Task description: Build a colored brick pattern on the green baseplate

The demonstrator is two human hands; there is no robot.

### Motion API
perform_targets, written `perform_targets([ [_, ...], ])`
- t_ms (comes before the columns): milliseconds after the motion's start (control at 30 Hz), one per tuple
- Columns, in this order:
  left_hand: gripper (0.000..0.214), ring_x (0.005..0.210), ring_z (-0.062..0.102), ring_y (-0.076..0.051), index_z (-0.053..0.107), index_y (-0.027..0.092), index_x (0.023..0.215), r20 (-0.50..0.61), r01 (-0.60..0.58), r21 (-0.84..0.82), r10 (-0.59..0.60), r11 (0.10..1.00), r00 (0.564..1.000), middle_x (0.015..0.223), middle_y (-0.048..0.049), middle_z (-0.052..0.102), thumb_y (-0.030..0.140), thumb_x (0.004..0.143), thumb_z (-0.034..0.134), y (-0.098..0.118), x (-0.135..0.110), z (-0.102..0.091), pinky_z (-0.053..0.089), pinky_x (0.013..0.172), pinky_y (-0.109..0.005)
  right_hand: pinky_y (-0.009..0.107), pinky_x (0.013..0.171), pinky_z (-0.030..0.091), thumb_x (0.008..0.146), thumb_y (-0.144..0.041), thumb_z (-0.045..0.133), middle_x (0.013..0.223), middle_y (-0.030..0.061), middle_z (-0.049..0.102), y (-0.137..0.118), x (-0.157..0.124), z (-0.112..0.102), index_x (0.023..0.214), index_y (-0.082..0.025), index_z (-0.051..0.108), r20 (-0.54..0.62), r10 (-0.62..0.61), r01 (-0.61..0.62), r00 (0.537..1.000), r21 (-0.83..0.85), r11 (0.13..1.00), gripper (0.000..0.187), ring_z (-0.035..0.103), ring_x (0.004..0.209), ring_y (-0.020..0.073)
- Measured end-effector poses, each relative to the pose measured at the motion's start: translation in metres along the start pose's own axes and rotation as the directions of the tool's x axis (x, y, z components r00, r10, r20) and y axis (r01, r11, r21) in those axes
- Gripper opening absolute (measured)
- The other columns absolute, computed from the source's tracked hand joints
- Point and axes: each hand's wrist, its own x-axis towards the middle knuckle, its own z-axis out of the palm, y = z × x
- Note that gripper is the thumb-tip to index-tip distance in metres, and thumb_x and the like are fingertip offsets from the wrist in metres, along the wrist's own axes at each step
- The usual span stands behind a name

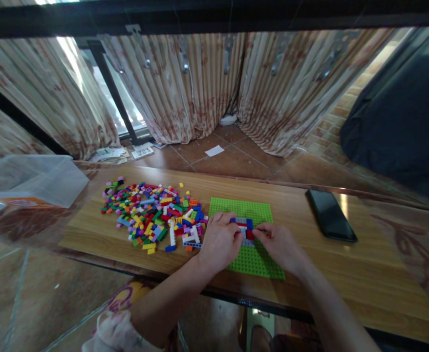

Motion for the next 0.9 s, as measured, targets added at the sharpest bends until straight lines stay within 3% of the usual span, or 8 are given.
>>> perform_targets([
  [133, 0.014, 0.105, 0.052, -0.024, 0.067, 0.017, 0.075, -0.04, 0.025, 0.006, -0.025, 1.0, 0.999, 0.113, -0.0064, 0.064, 0.02, 0.084, 0.058, -0.001, 0.0, 0.002, 0.044, 0.093, -0.042, 0.028, 0.064, 0.04, 0.087, -0.036, 0.047, 0.079, 0.0054, 0.072, 0.001, 0.0, 0.0, 0.087, -0.018, 0.072, 0.01, -0.002, 0.002, 1.0, -0.006, 1.0, 0.031, 0.063, 0.072, 0.0191],
  [567, 0.017, 0.106, 0.053, -0.024, 0.068, 0.015, 0.072, 0.029, 0.059, 0.001, -0.059, 0.998, 0.998, 0.118, -0.0068, 0.065, 0.016, 0.084, 0.054, 0.007, 0.001, 0.002, 0.043, 0.096, -0.044, 0.028, 0.064, 0.04, 0.086, -0.035, 0.049, 0.079, 0.0058, 0.073, -0.001, 0.0, 0.002, 0.088, -0.018, 0.073, -0.014, 0.007, -0.007, 1.0, -0.01, 1.0, 0.029, 0.065, 0.072, 0.0197],
  [767, 0.017, 0.104, 0.053, -0.024, 0.069, 0.016, 0.074, 0.011, 0.079, 0.015, -0.079, 0.997, 0.997, 0.116, -0.0066, 0.066, 0.018, 0.083, 0.056, 0.007, 0.001, 0.003, 0.044, 0.095, -0.043, 0.029, 0.064, 0.041, 0.087, -0.037, 0.045, 0.081, 0.0065, 0.074, -0.004, -0.004, 0.0, 0.087, -0.019, 0.073, -0.15, -0.03, 0.029, 0.988, -0.011, 1.0, 0.033, 0.066, 0.072, 0.0207],
  [900, 0.019, 0.105, 0.052, -0.024, 0.069, 0.016, 0.074, 0.013, 0.073, 0.03, -0.074, 0.997, 0.997, 0.118, -0.0066, 0.065, 0.019, 0.085, 0.055, 0.007, -0.001, 0.004, 0.044, 0.096, -0.044, 0.028, 0.067, 0.042, 0.088, -0.038, 0.043, 0.082, 0.004, 0.074, -0.01, -0.012, -0.001, 0.087, -0.02, 0.074, -0.034, -0.116, 0.118, 0.993, 0.073, 0.99, 0.036, 0.066, 0.074, 0.02],
])
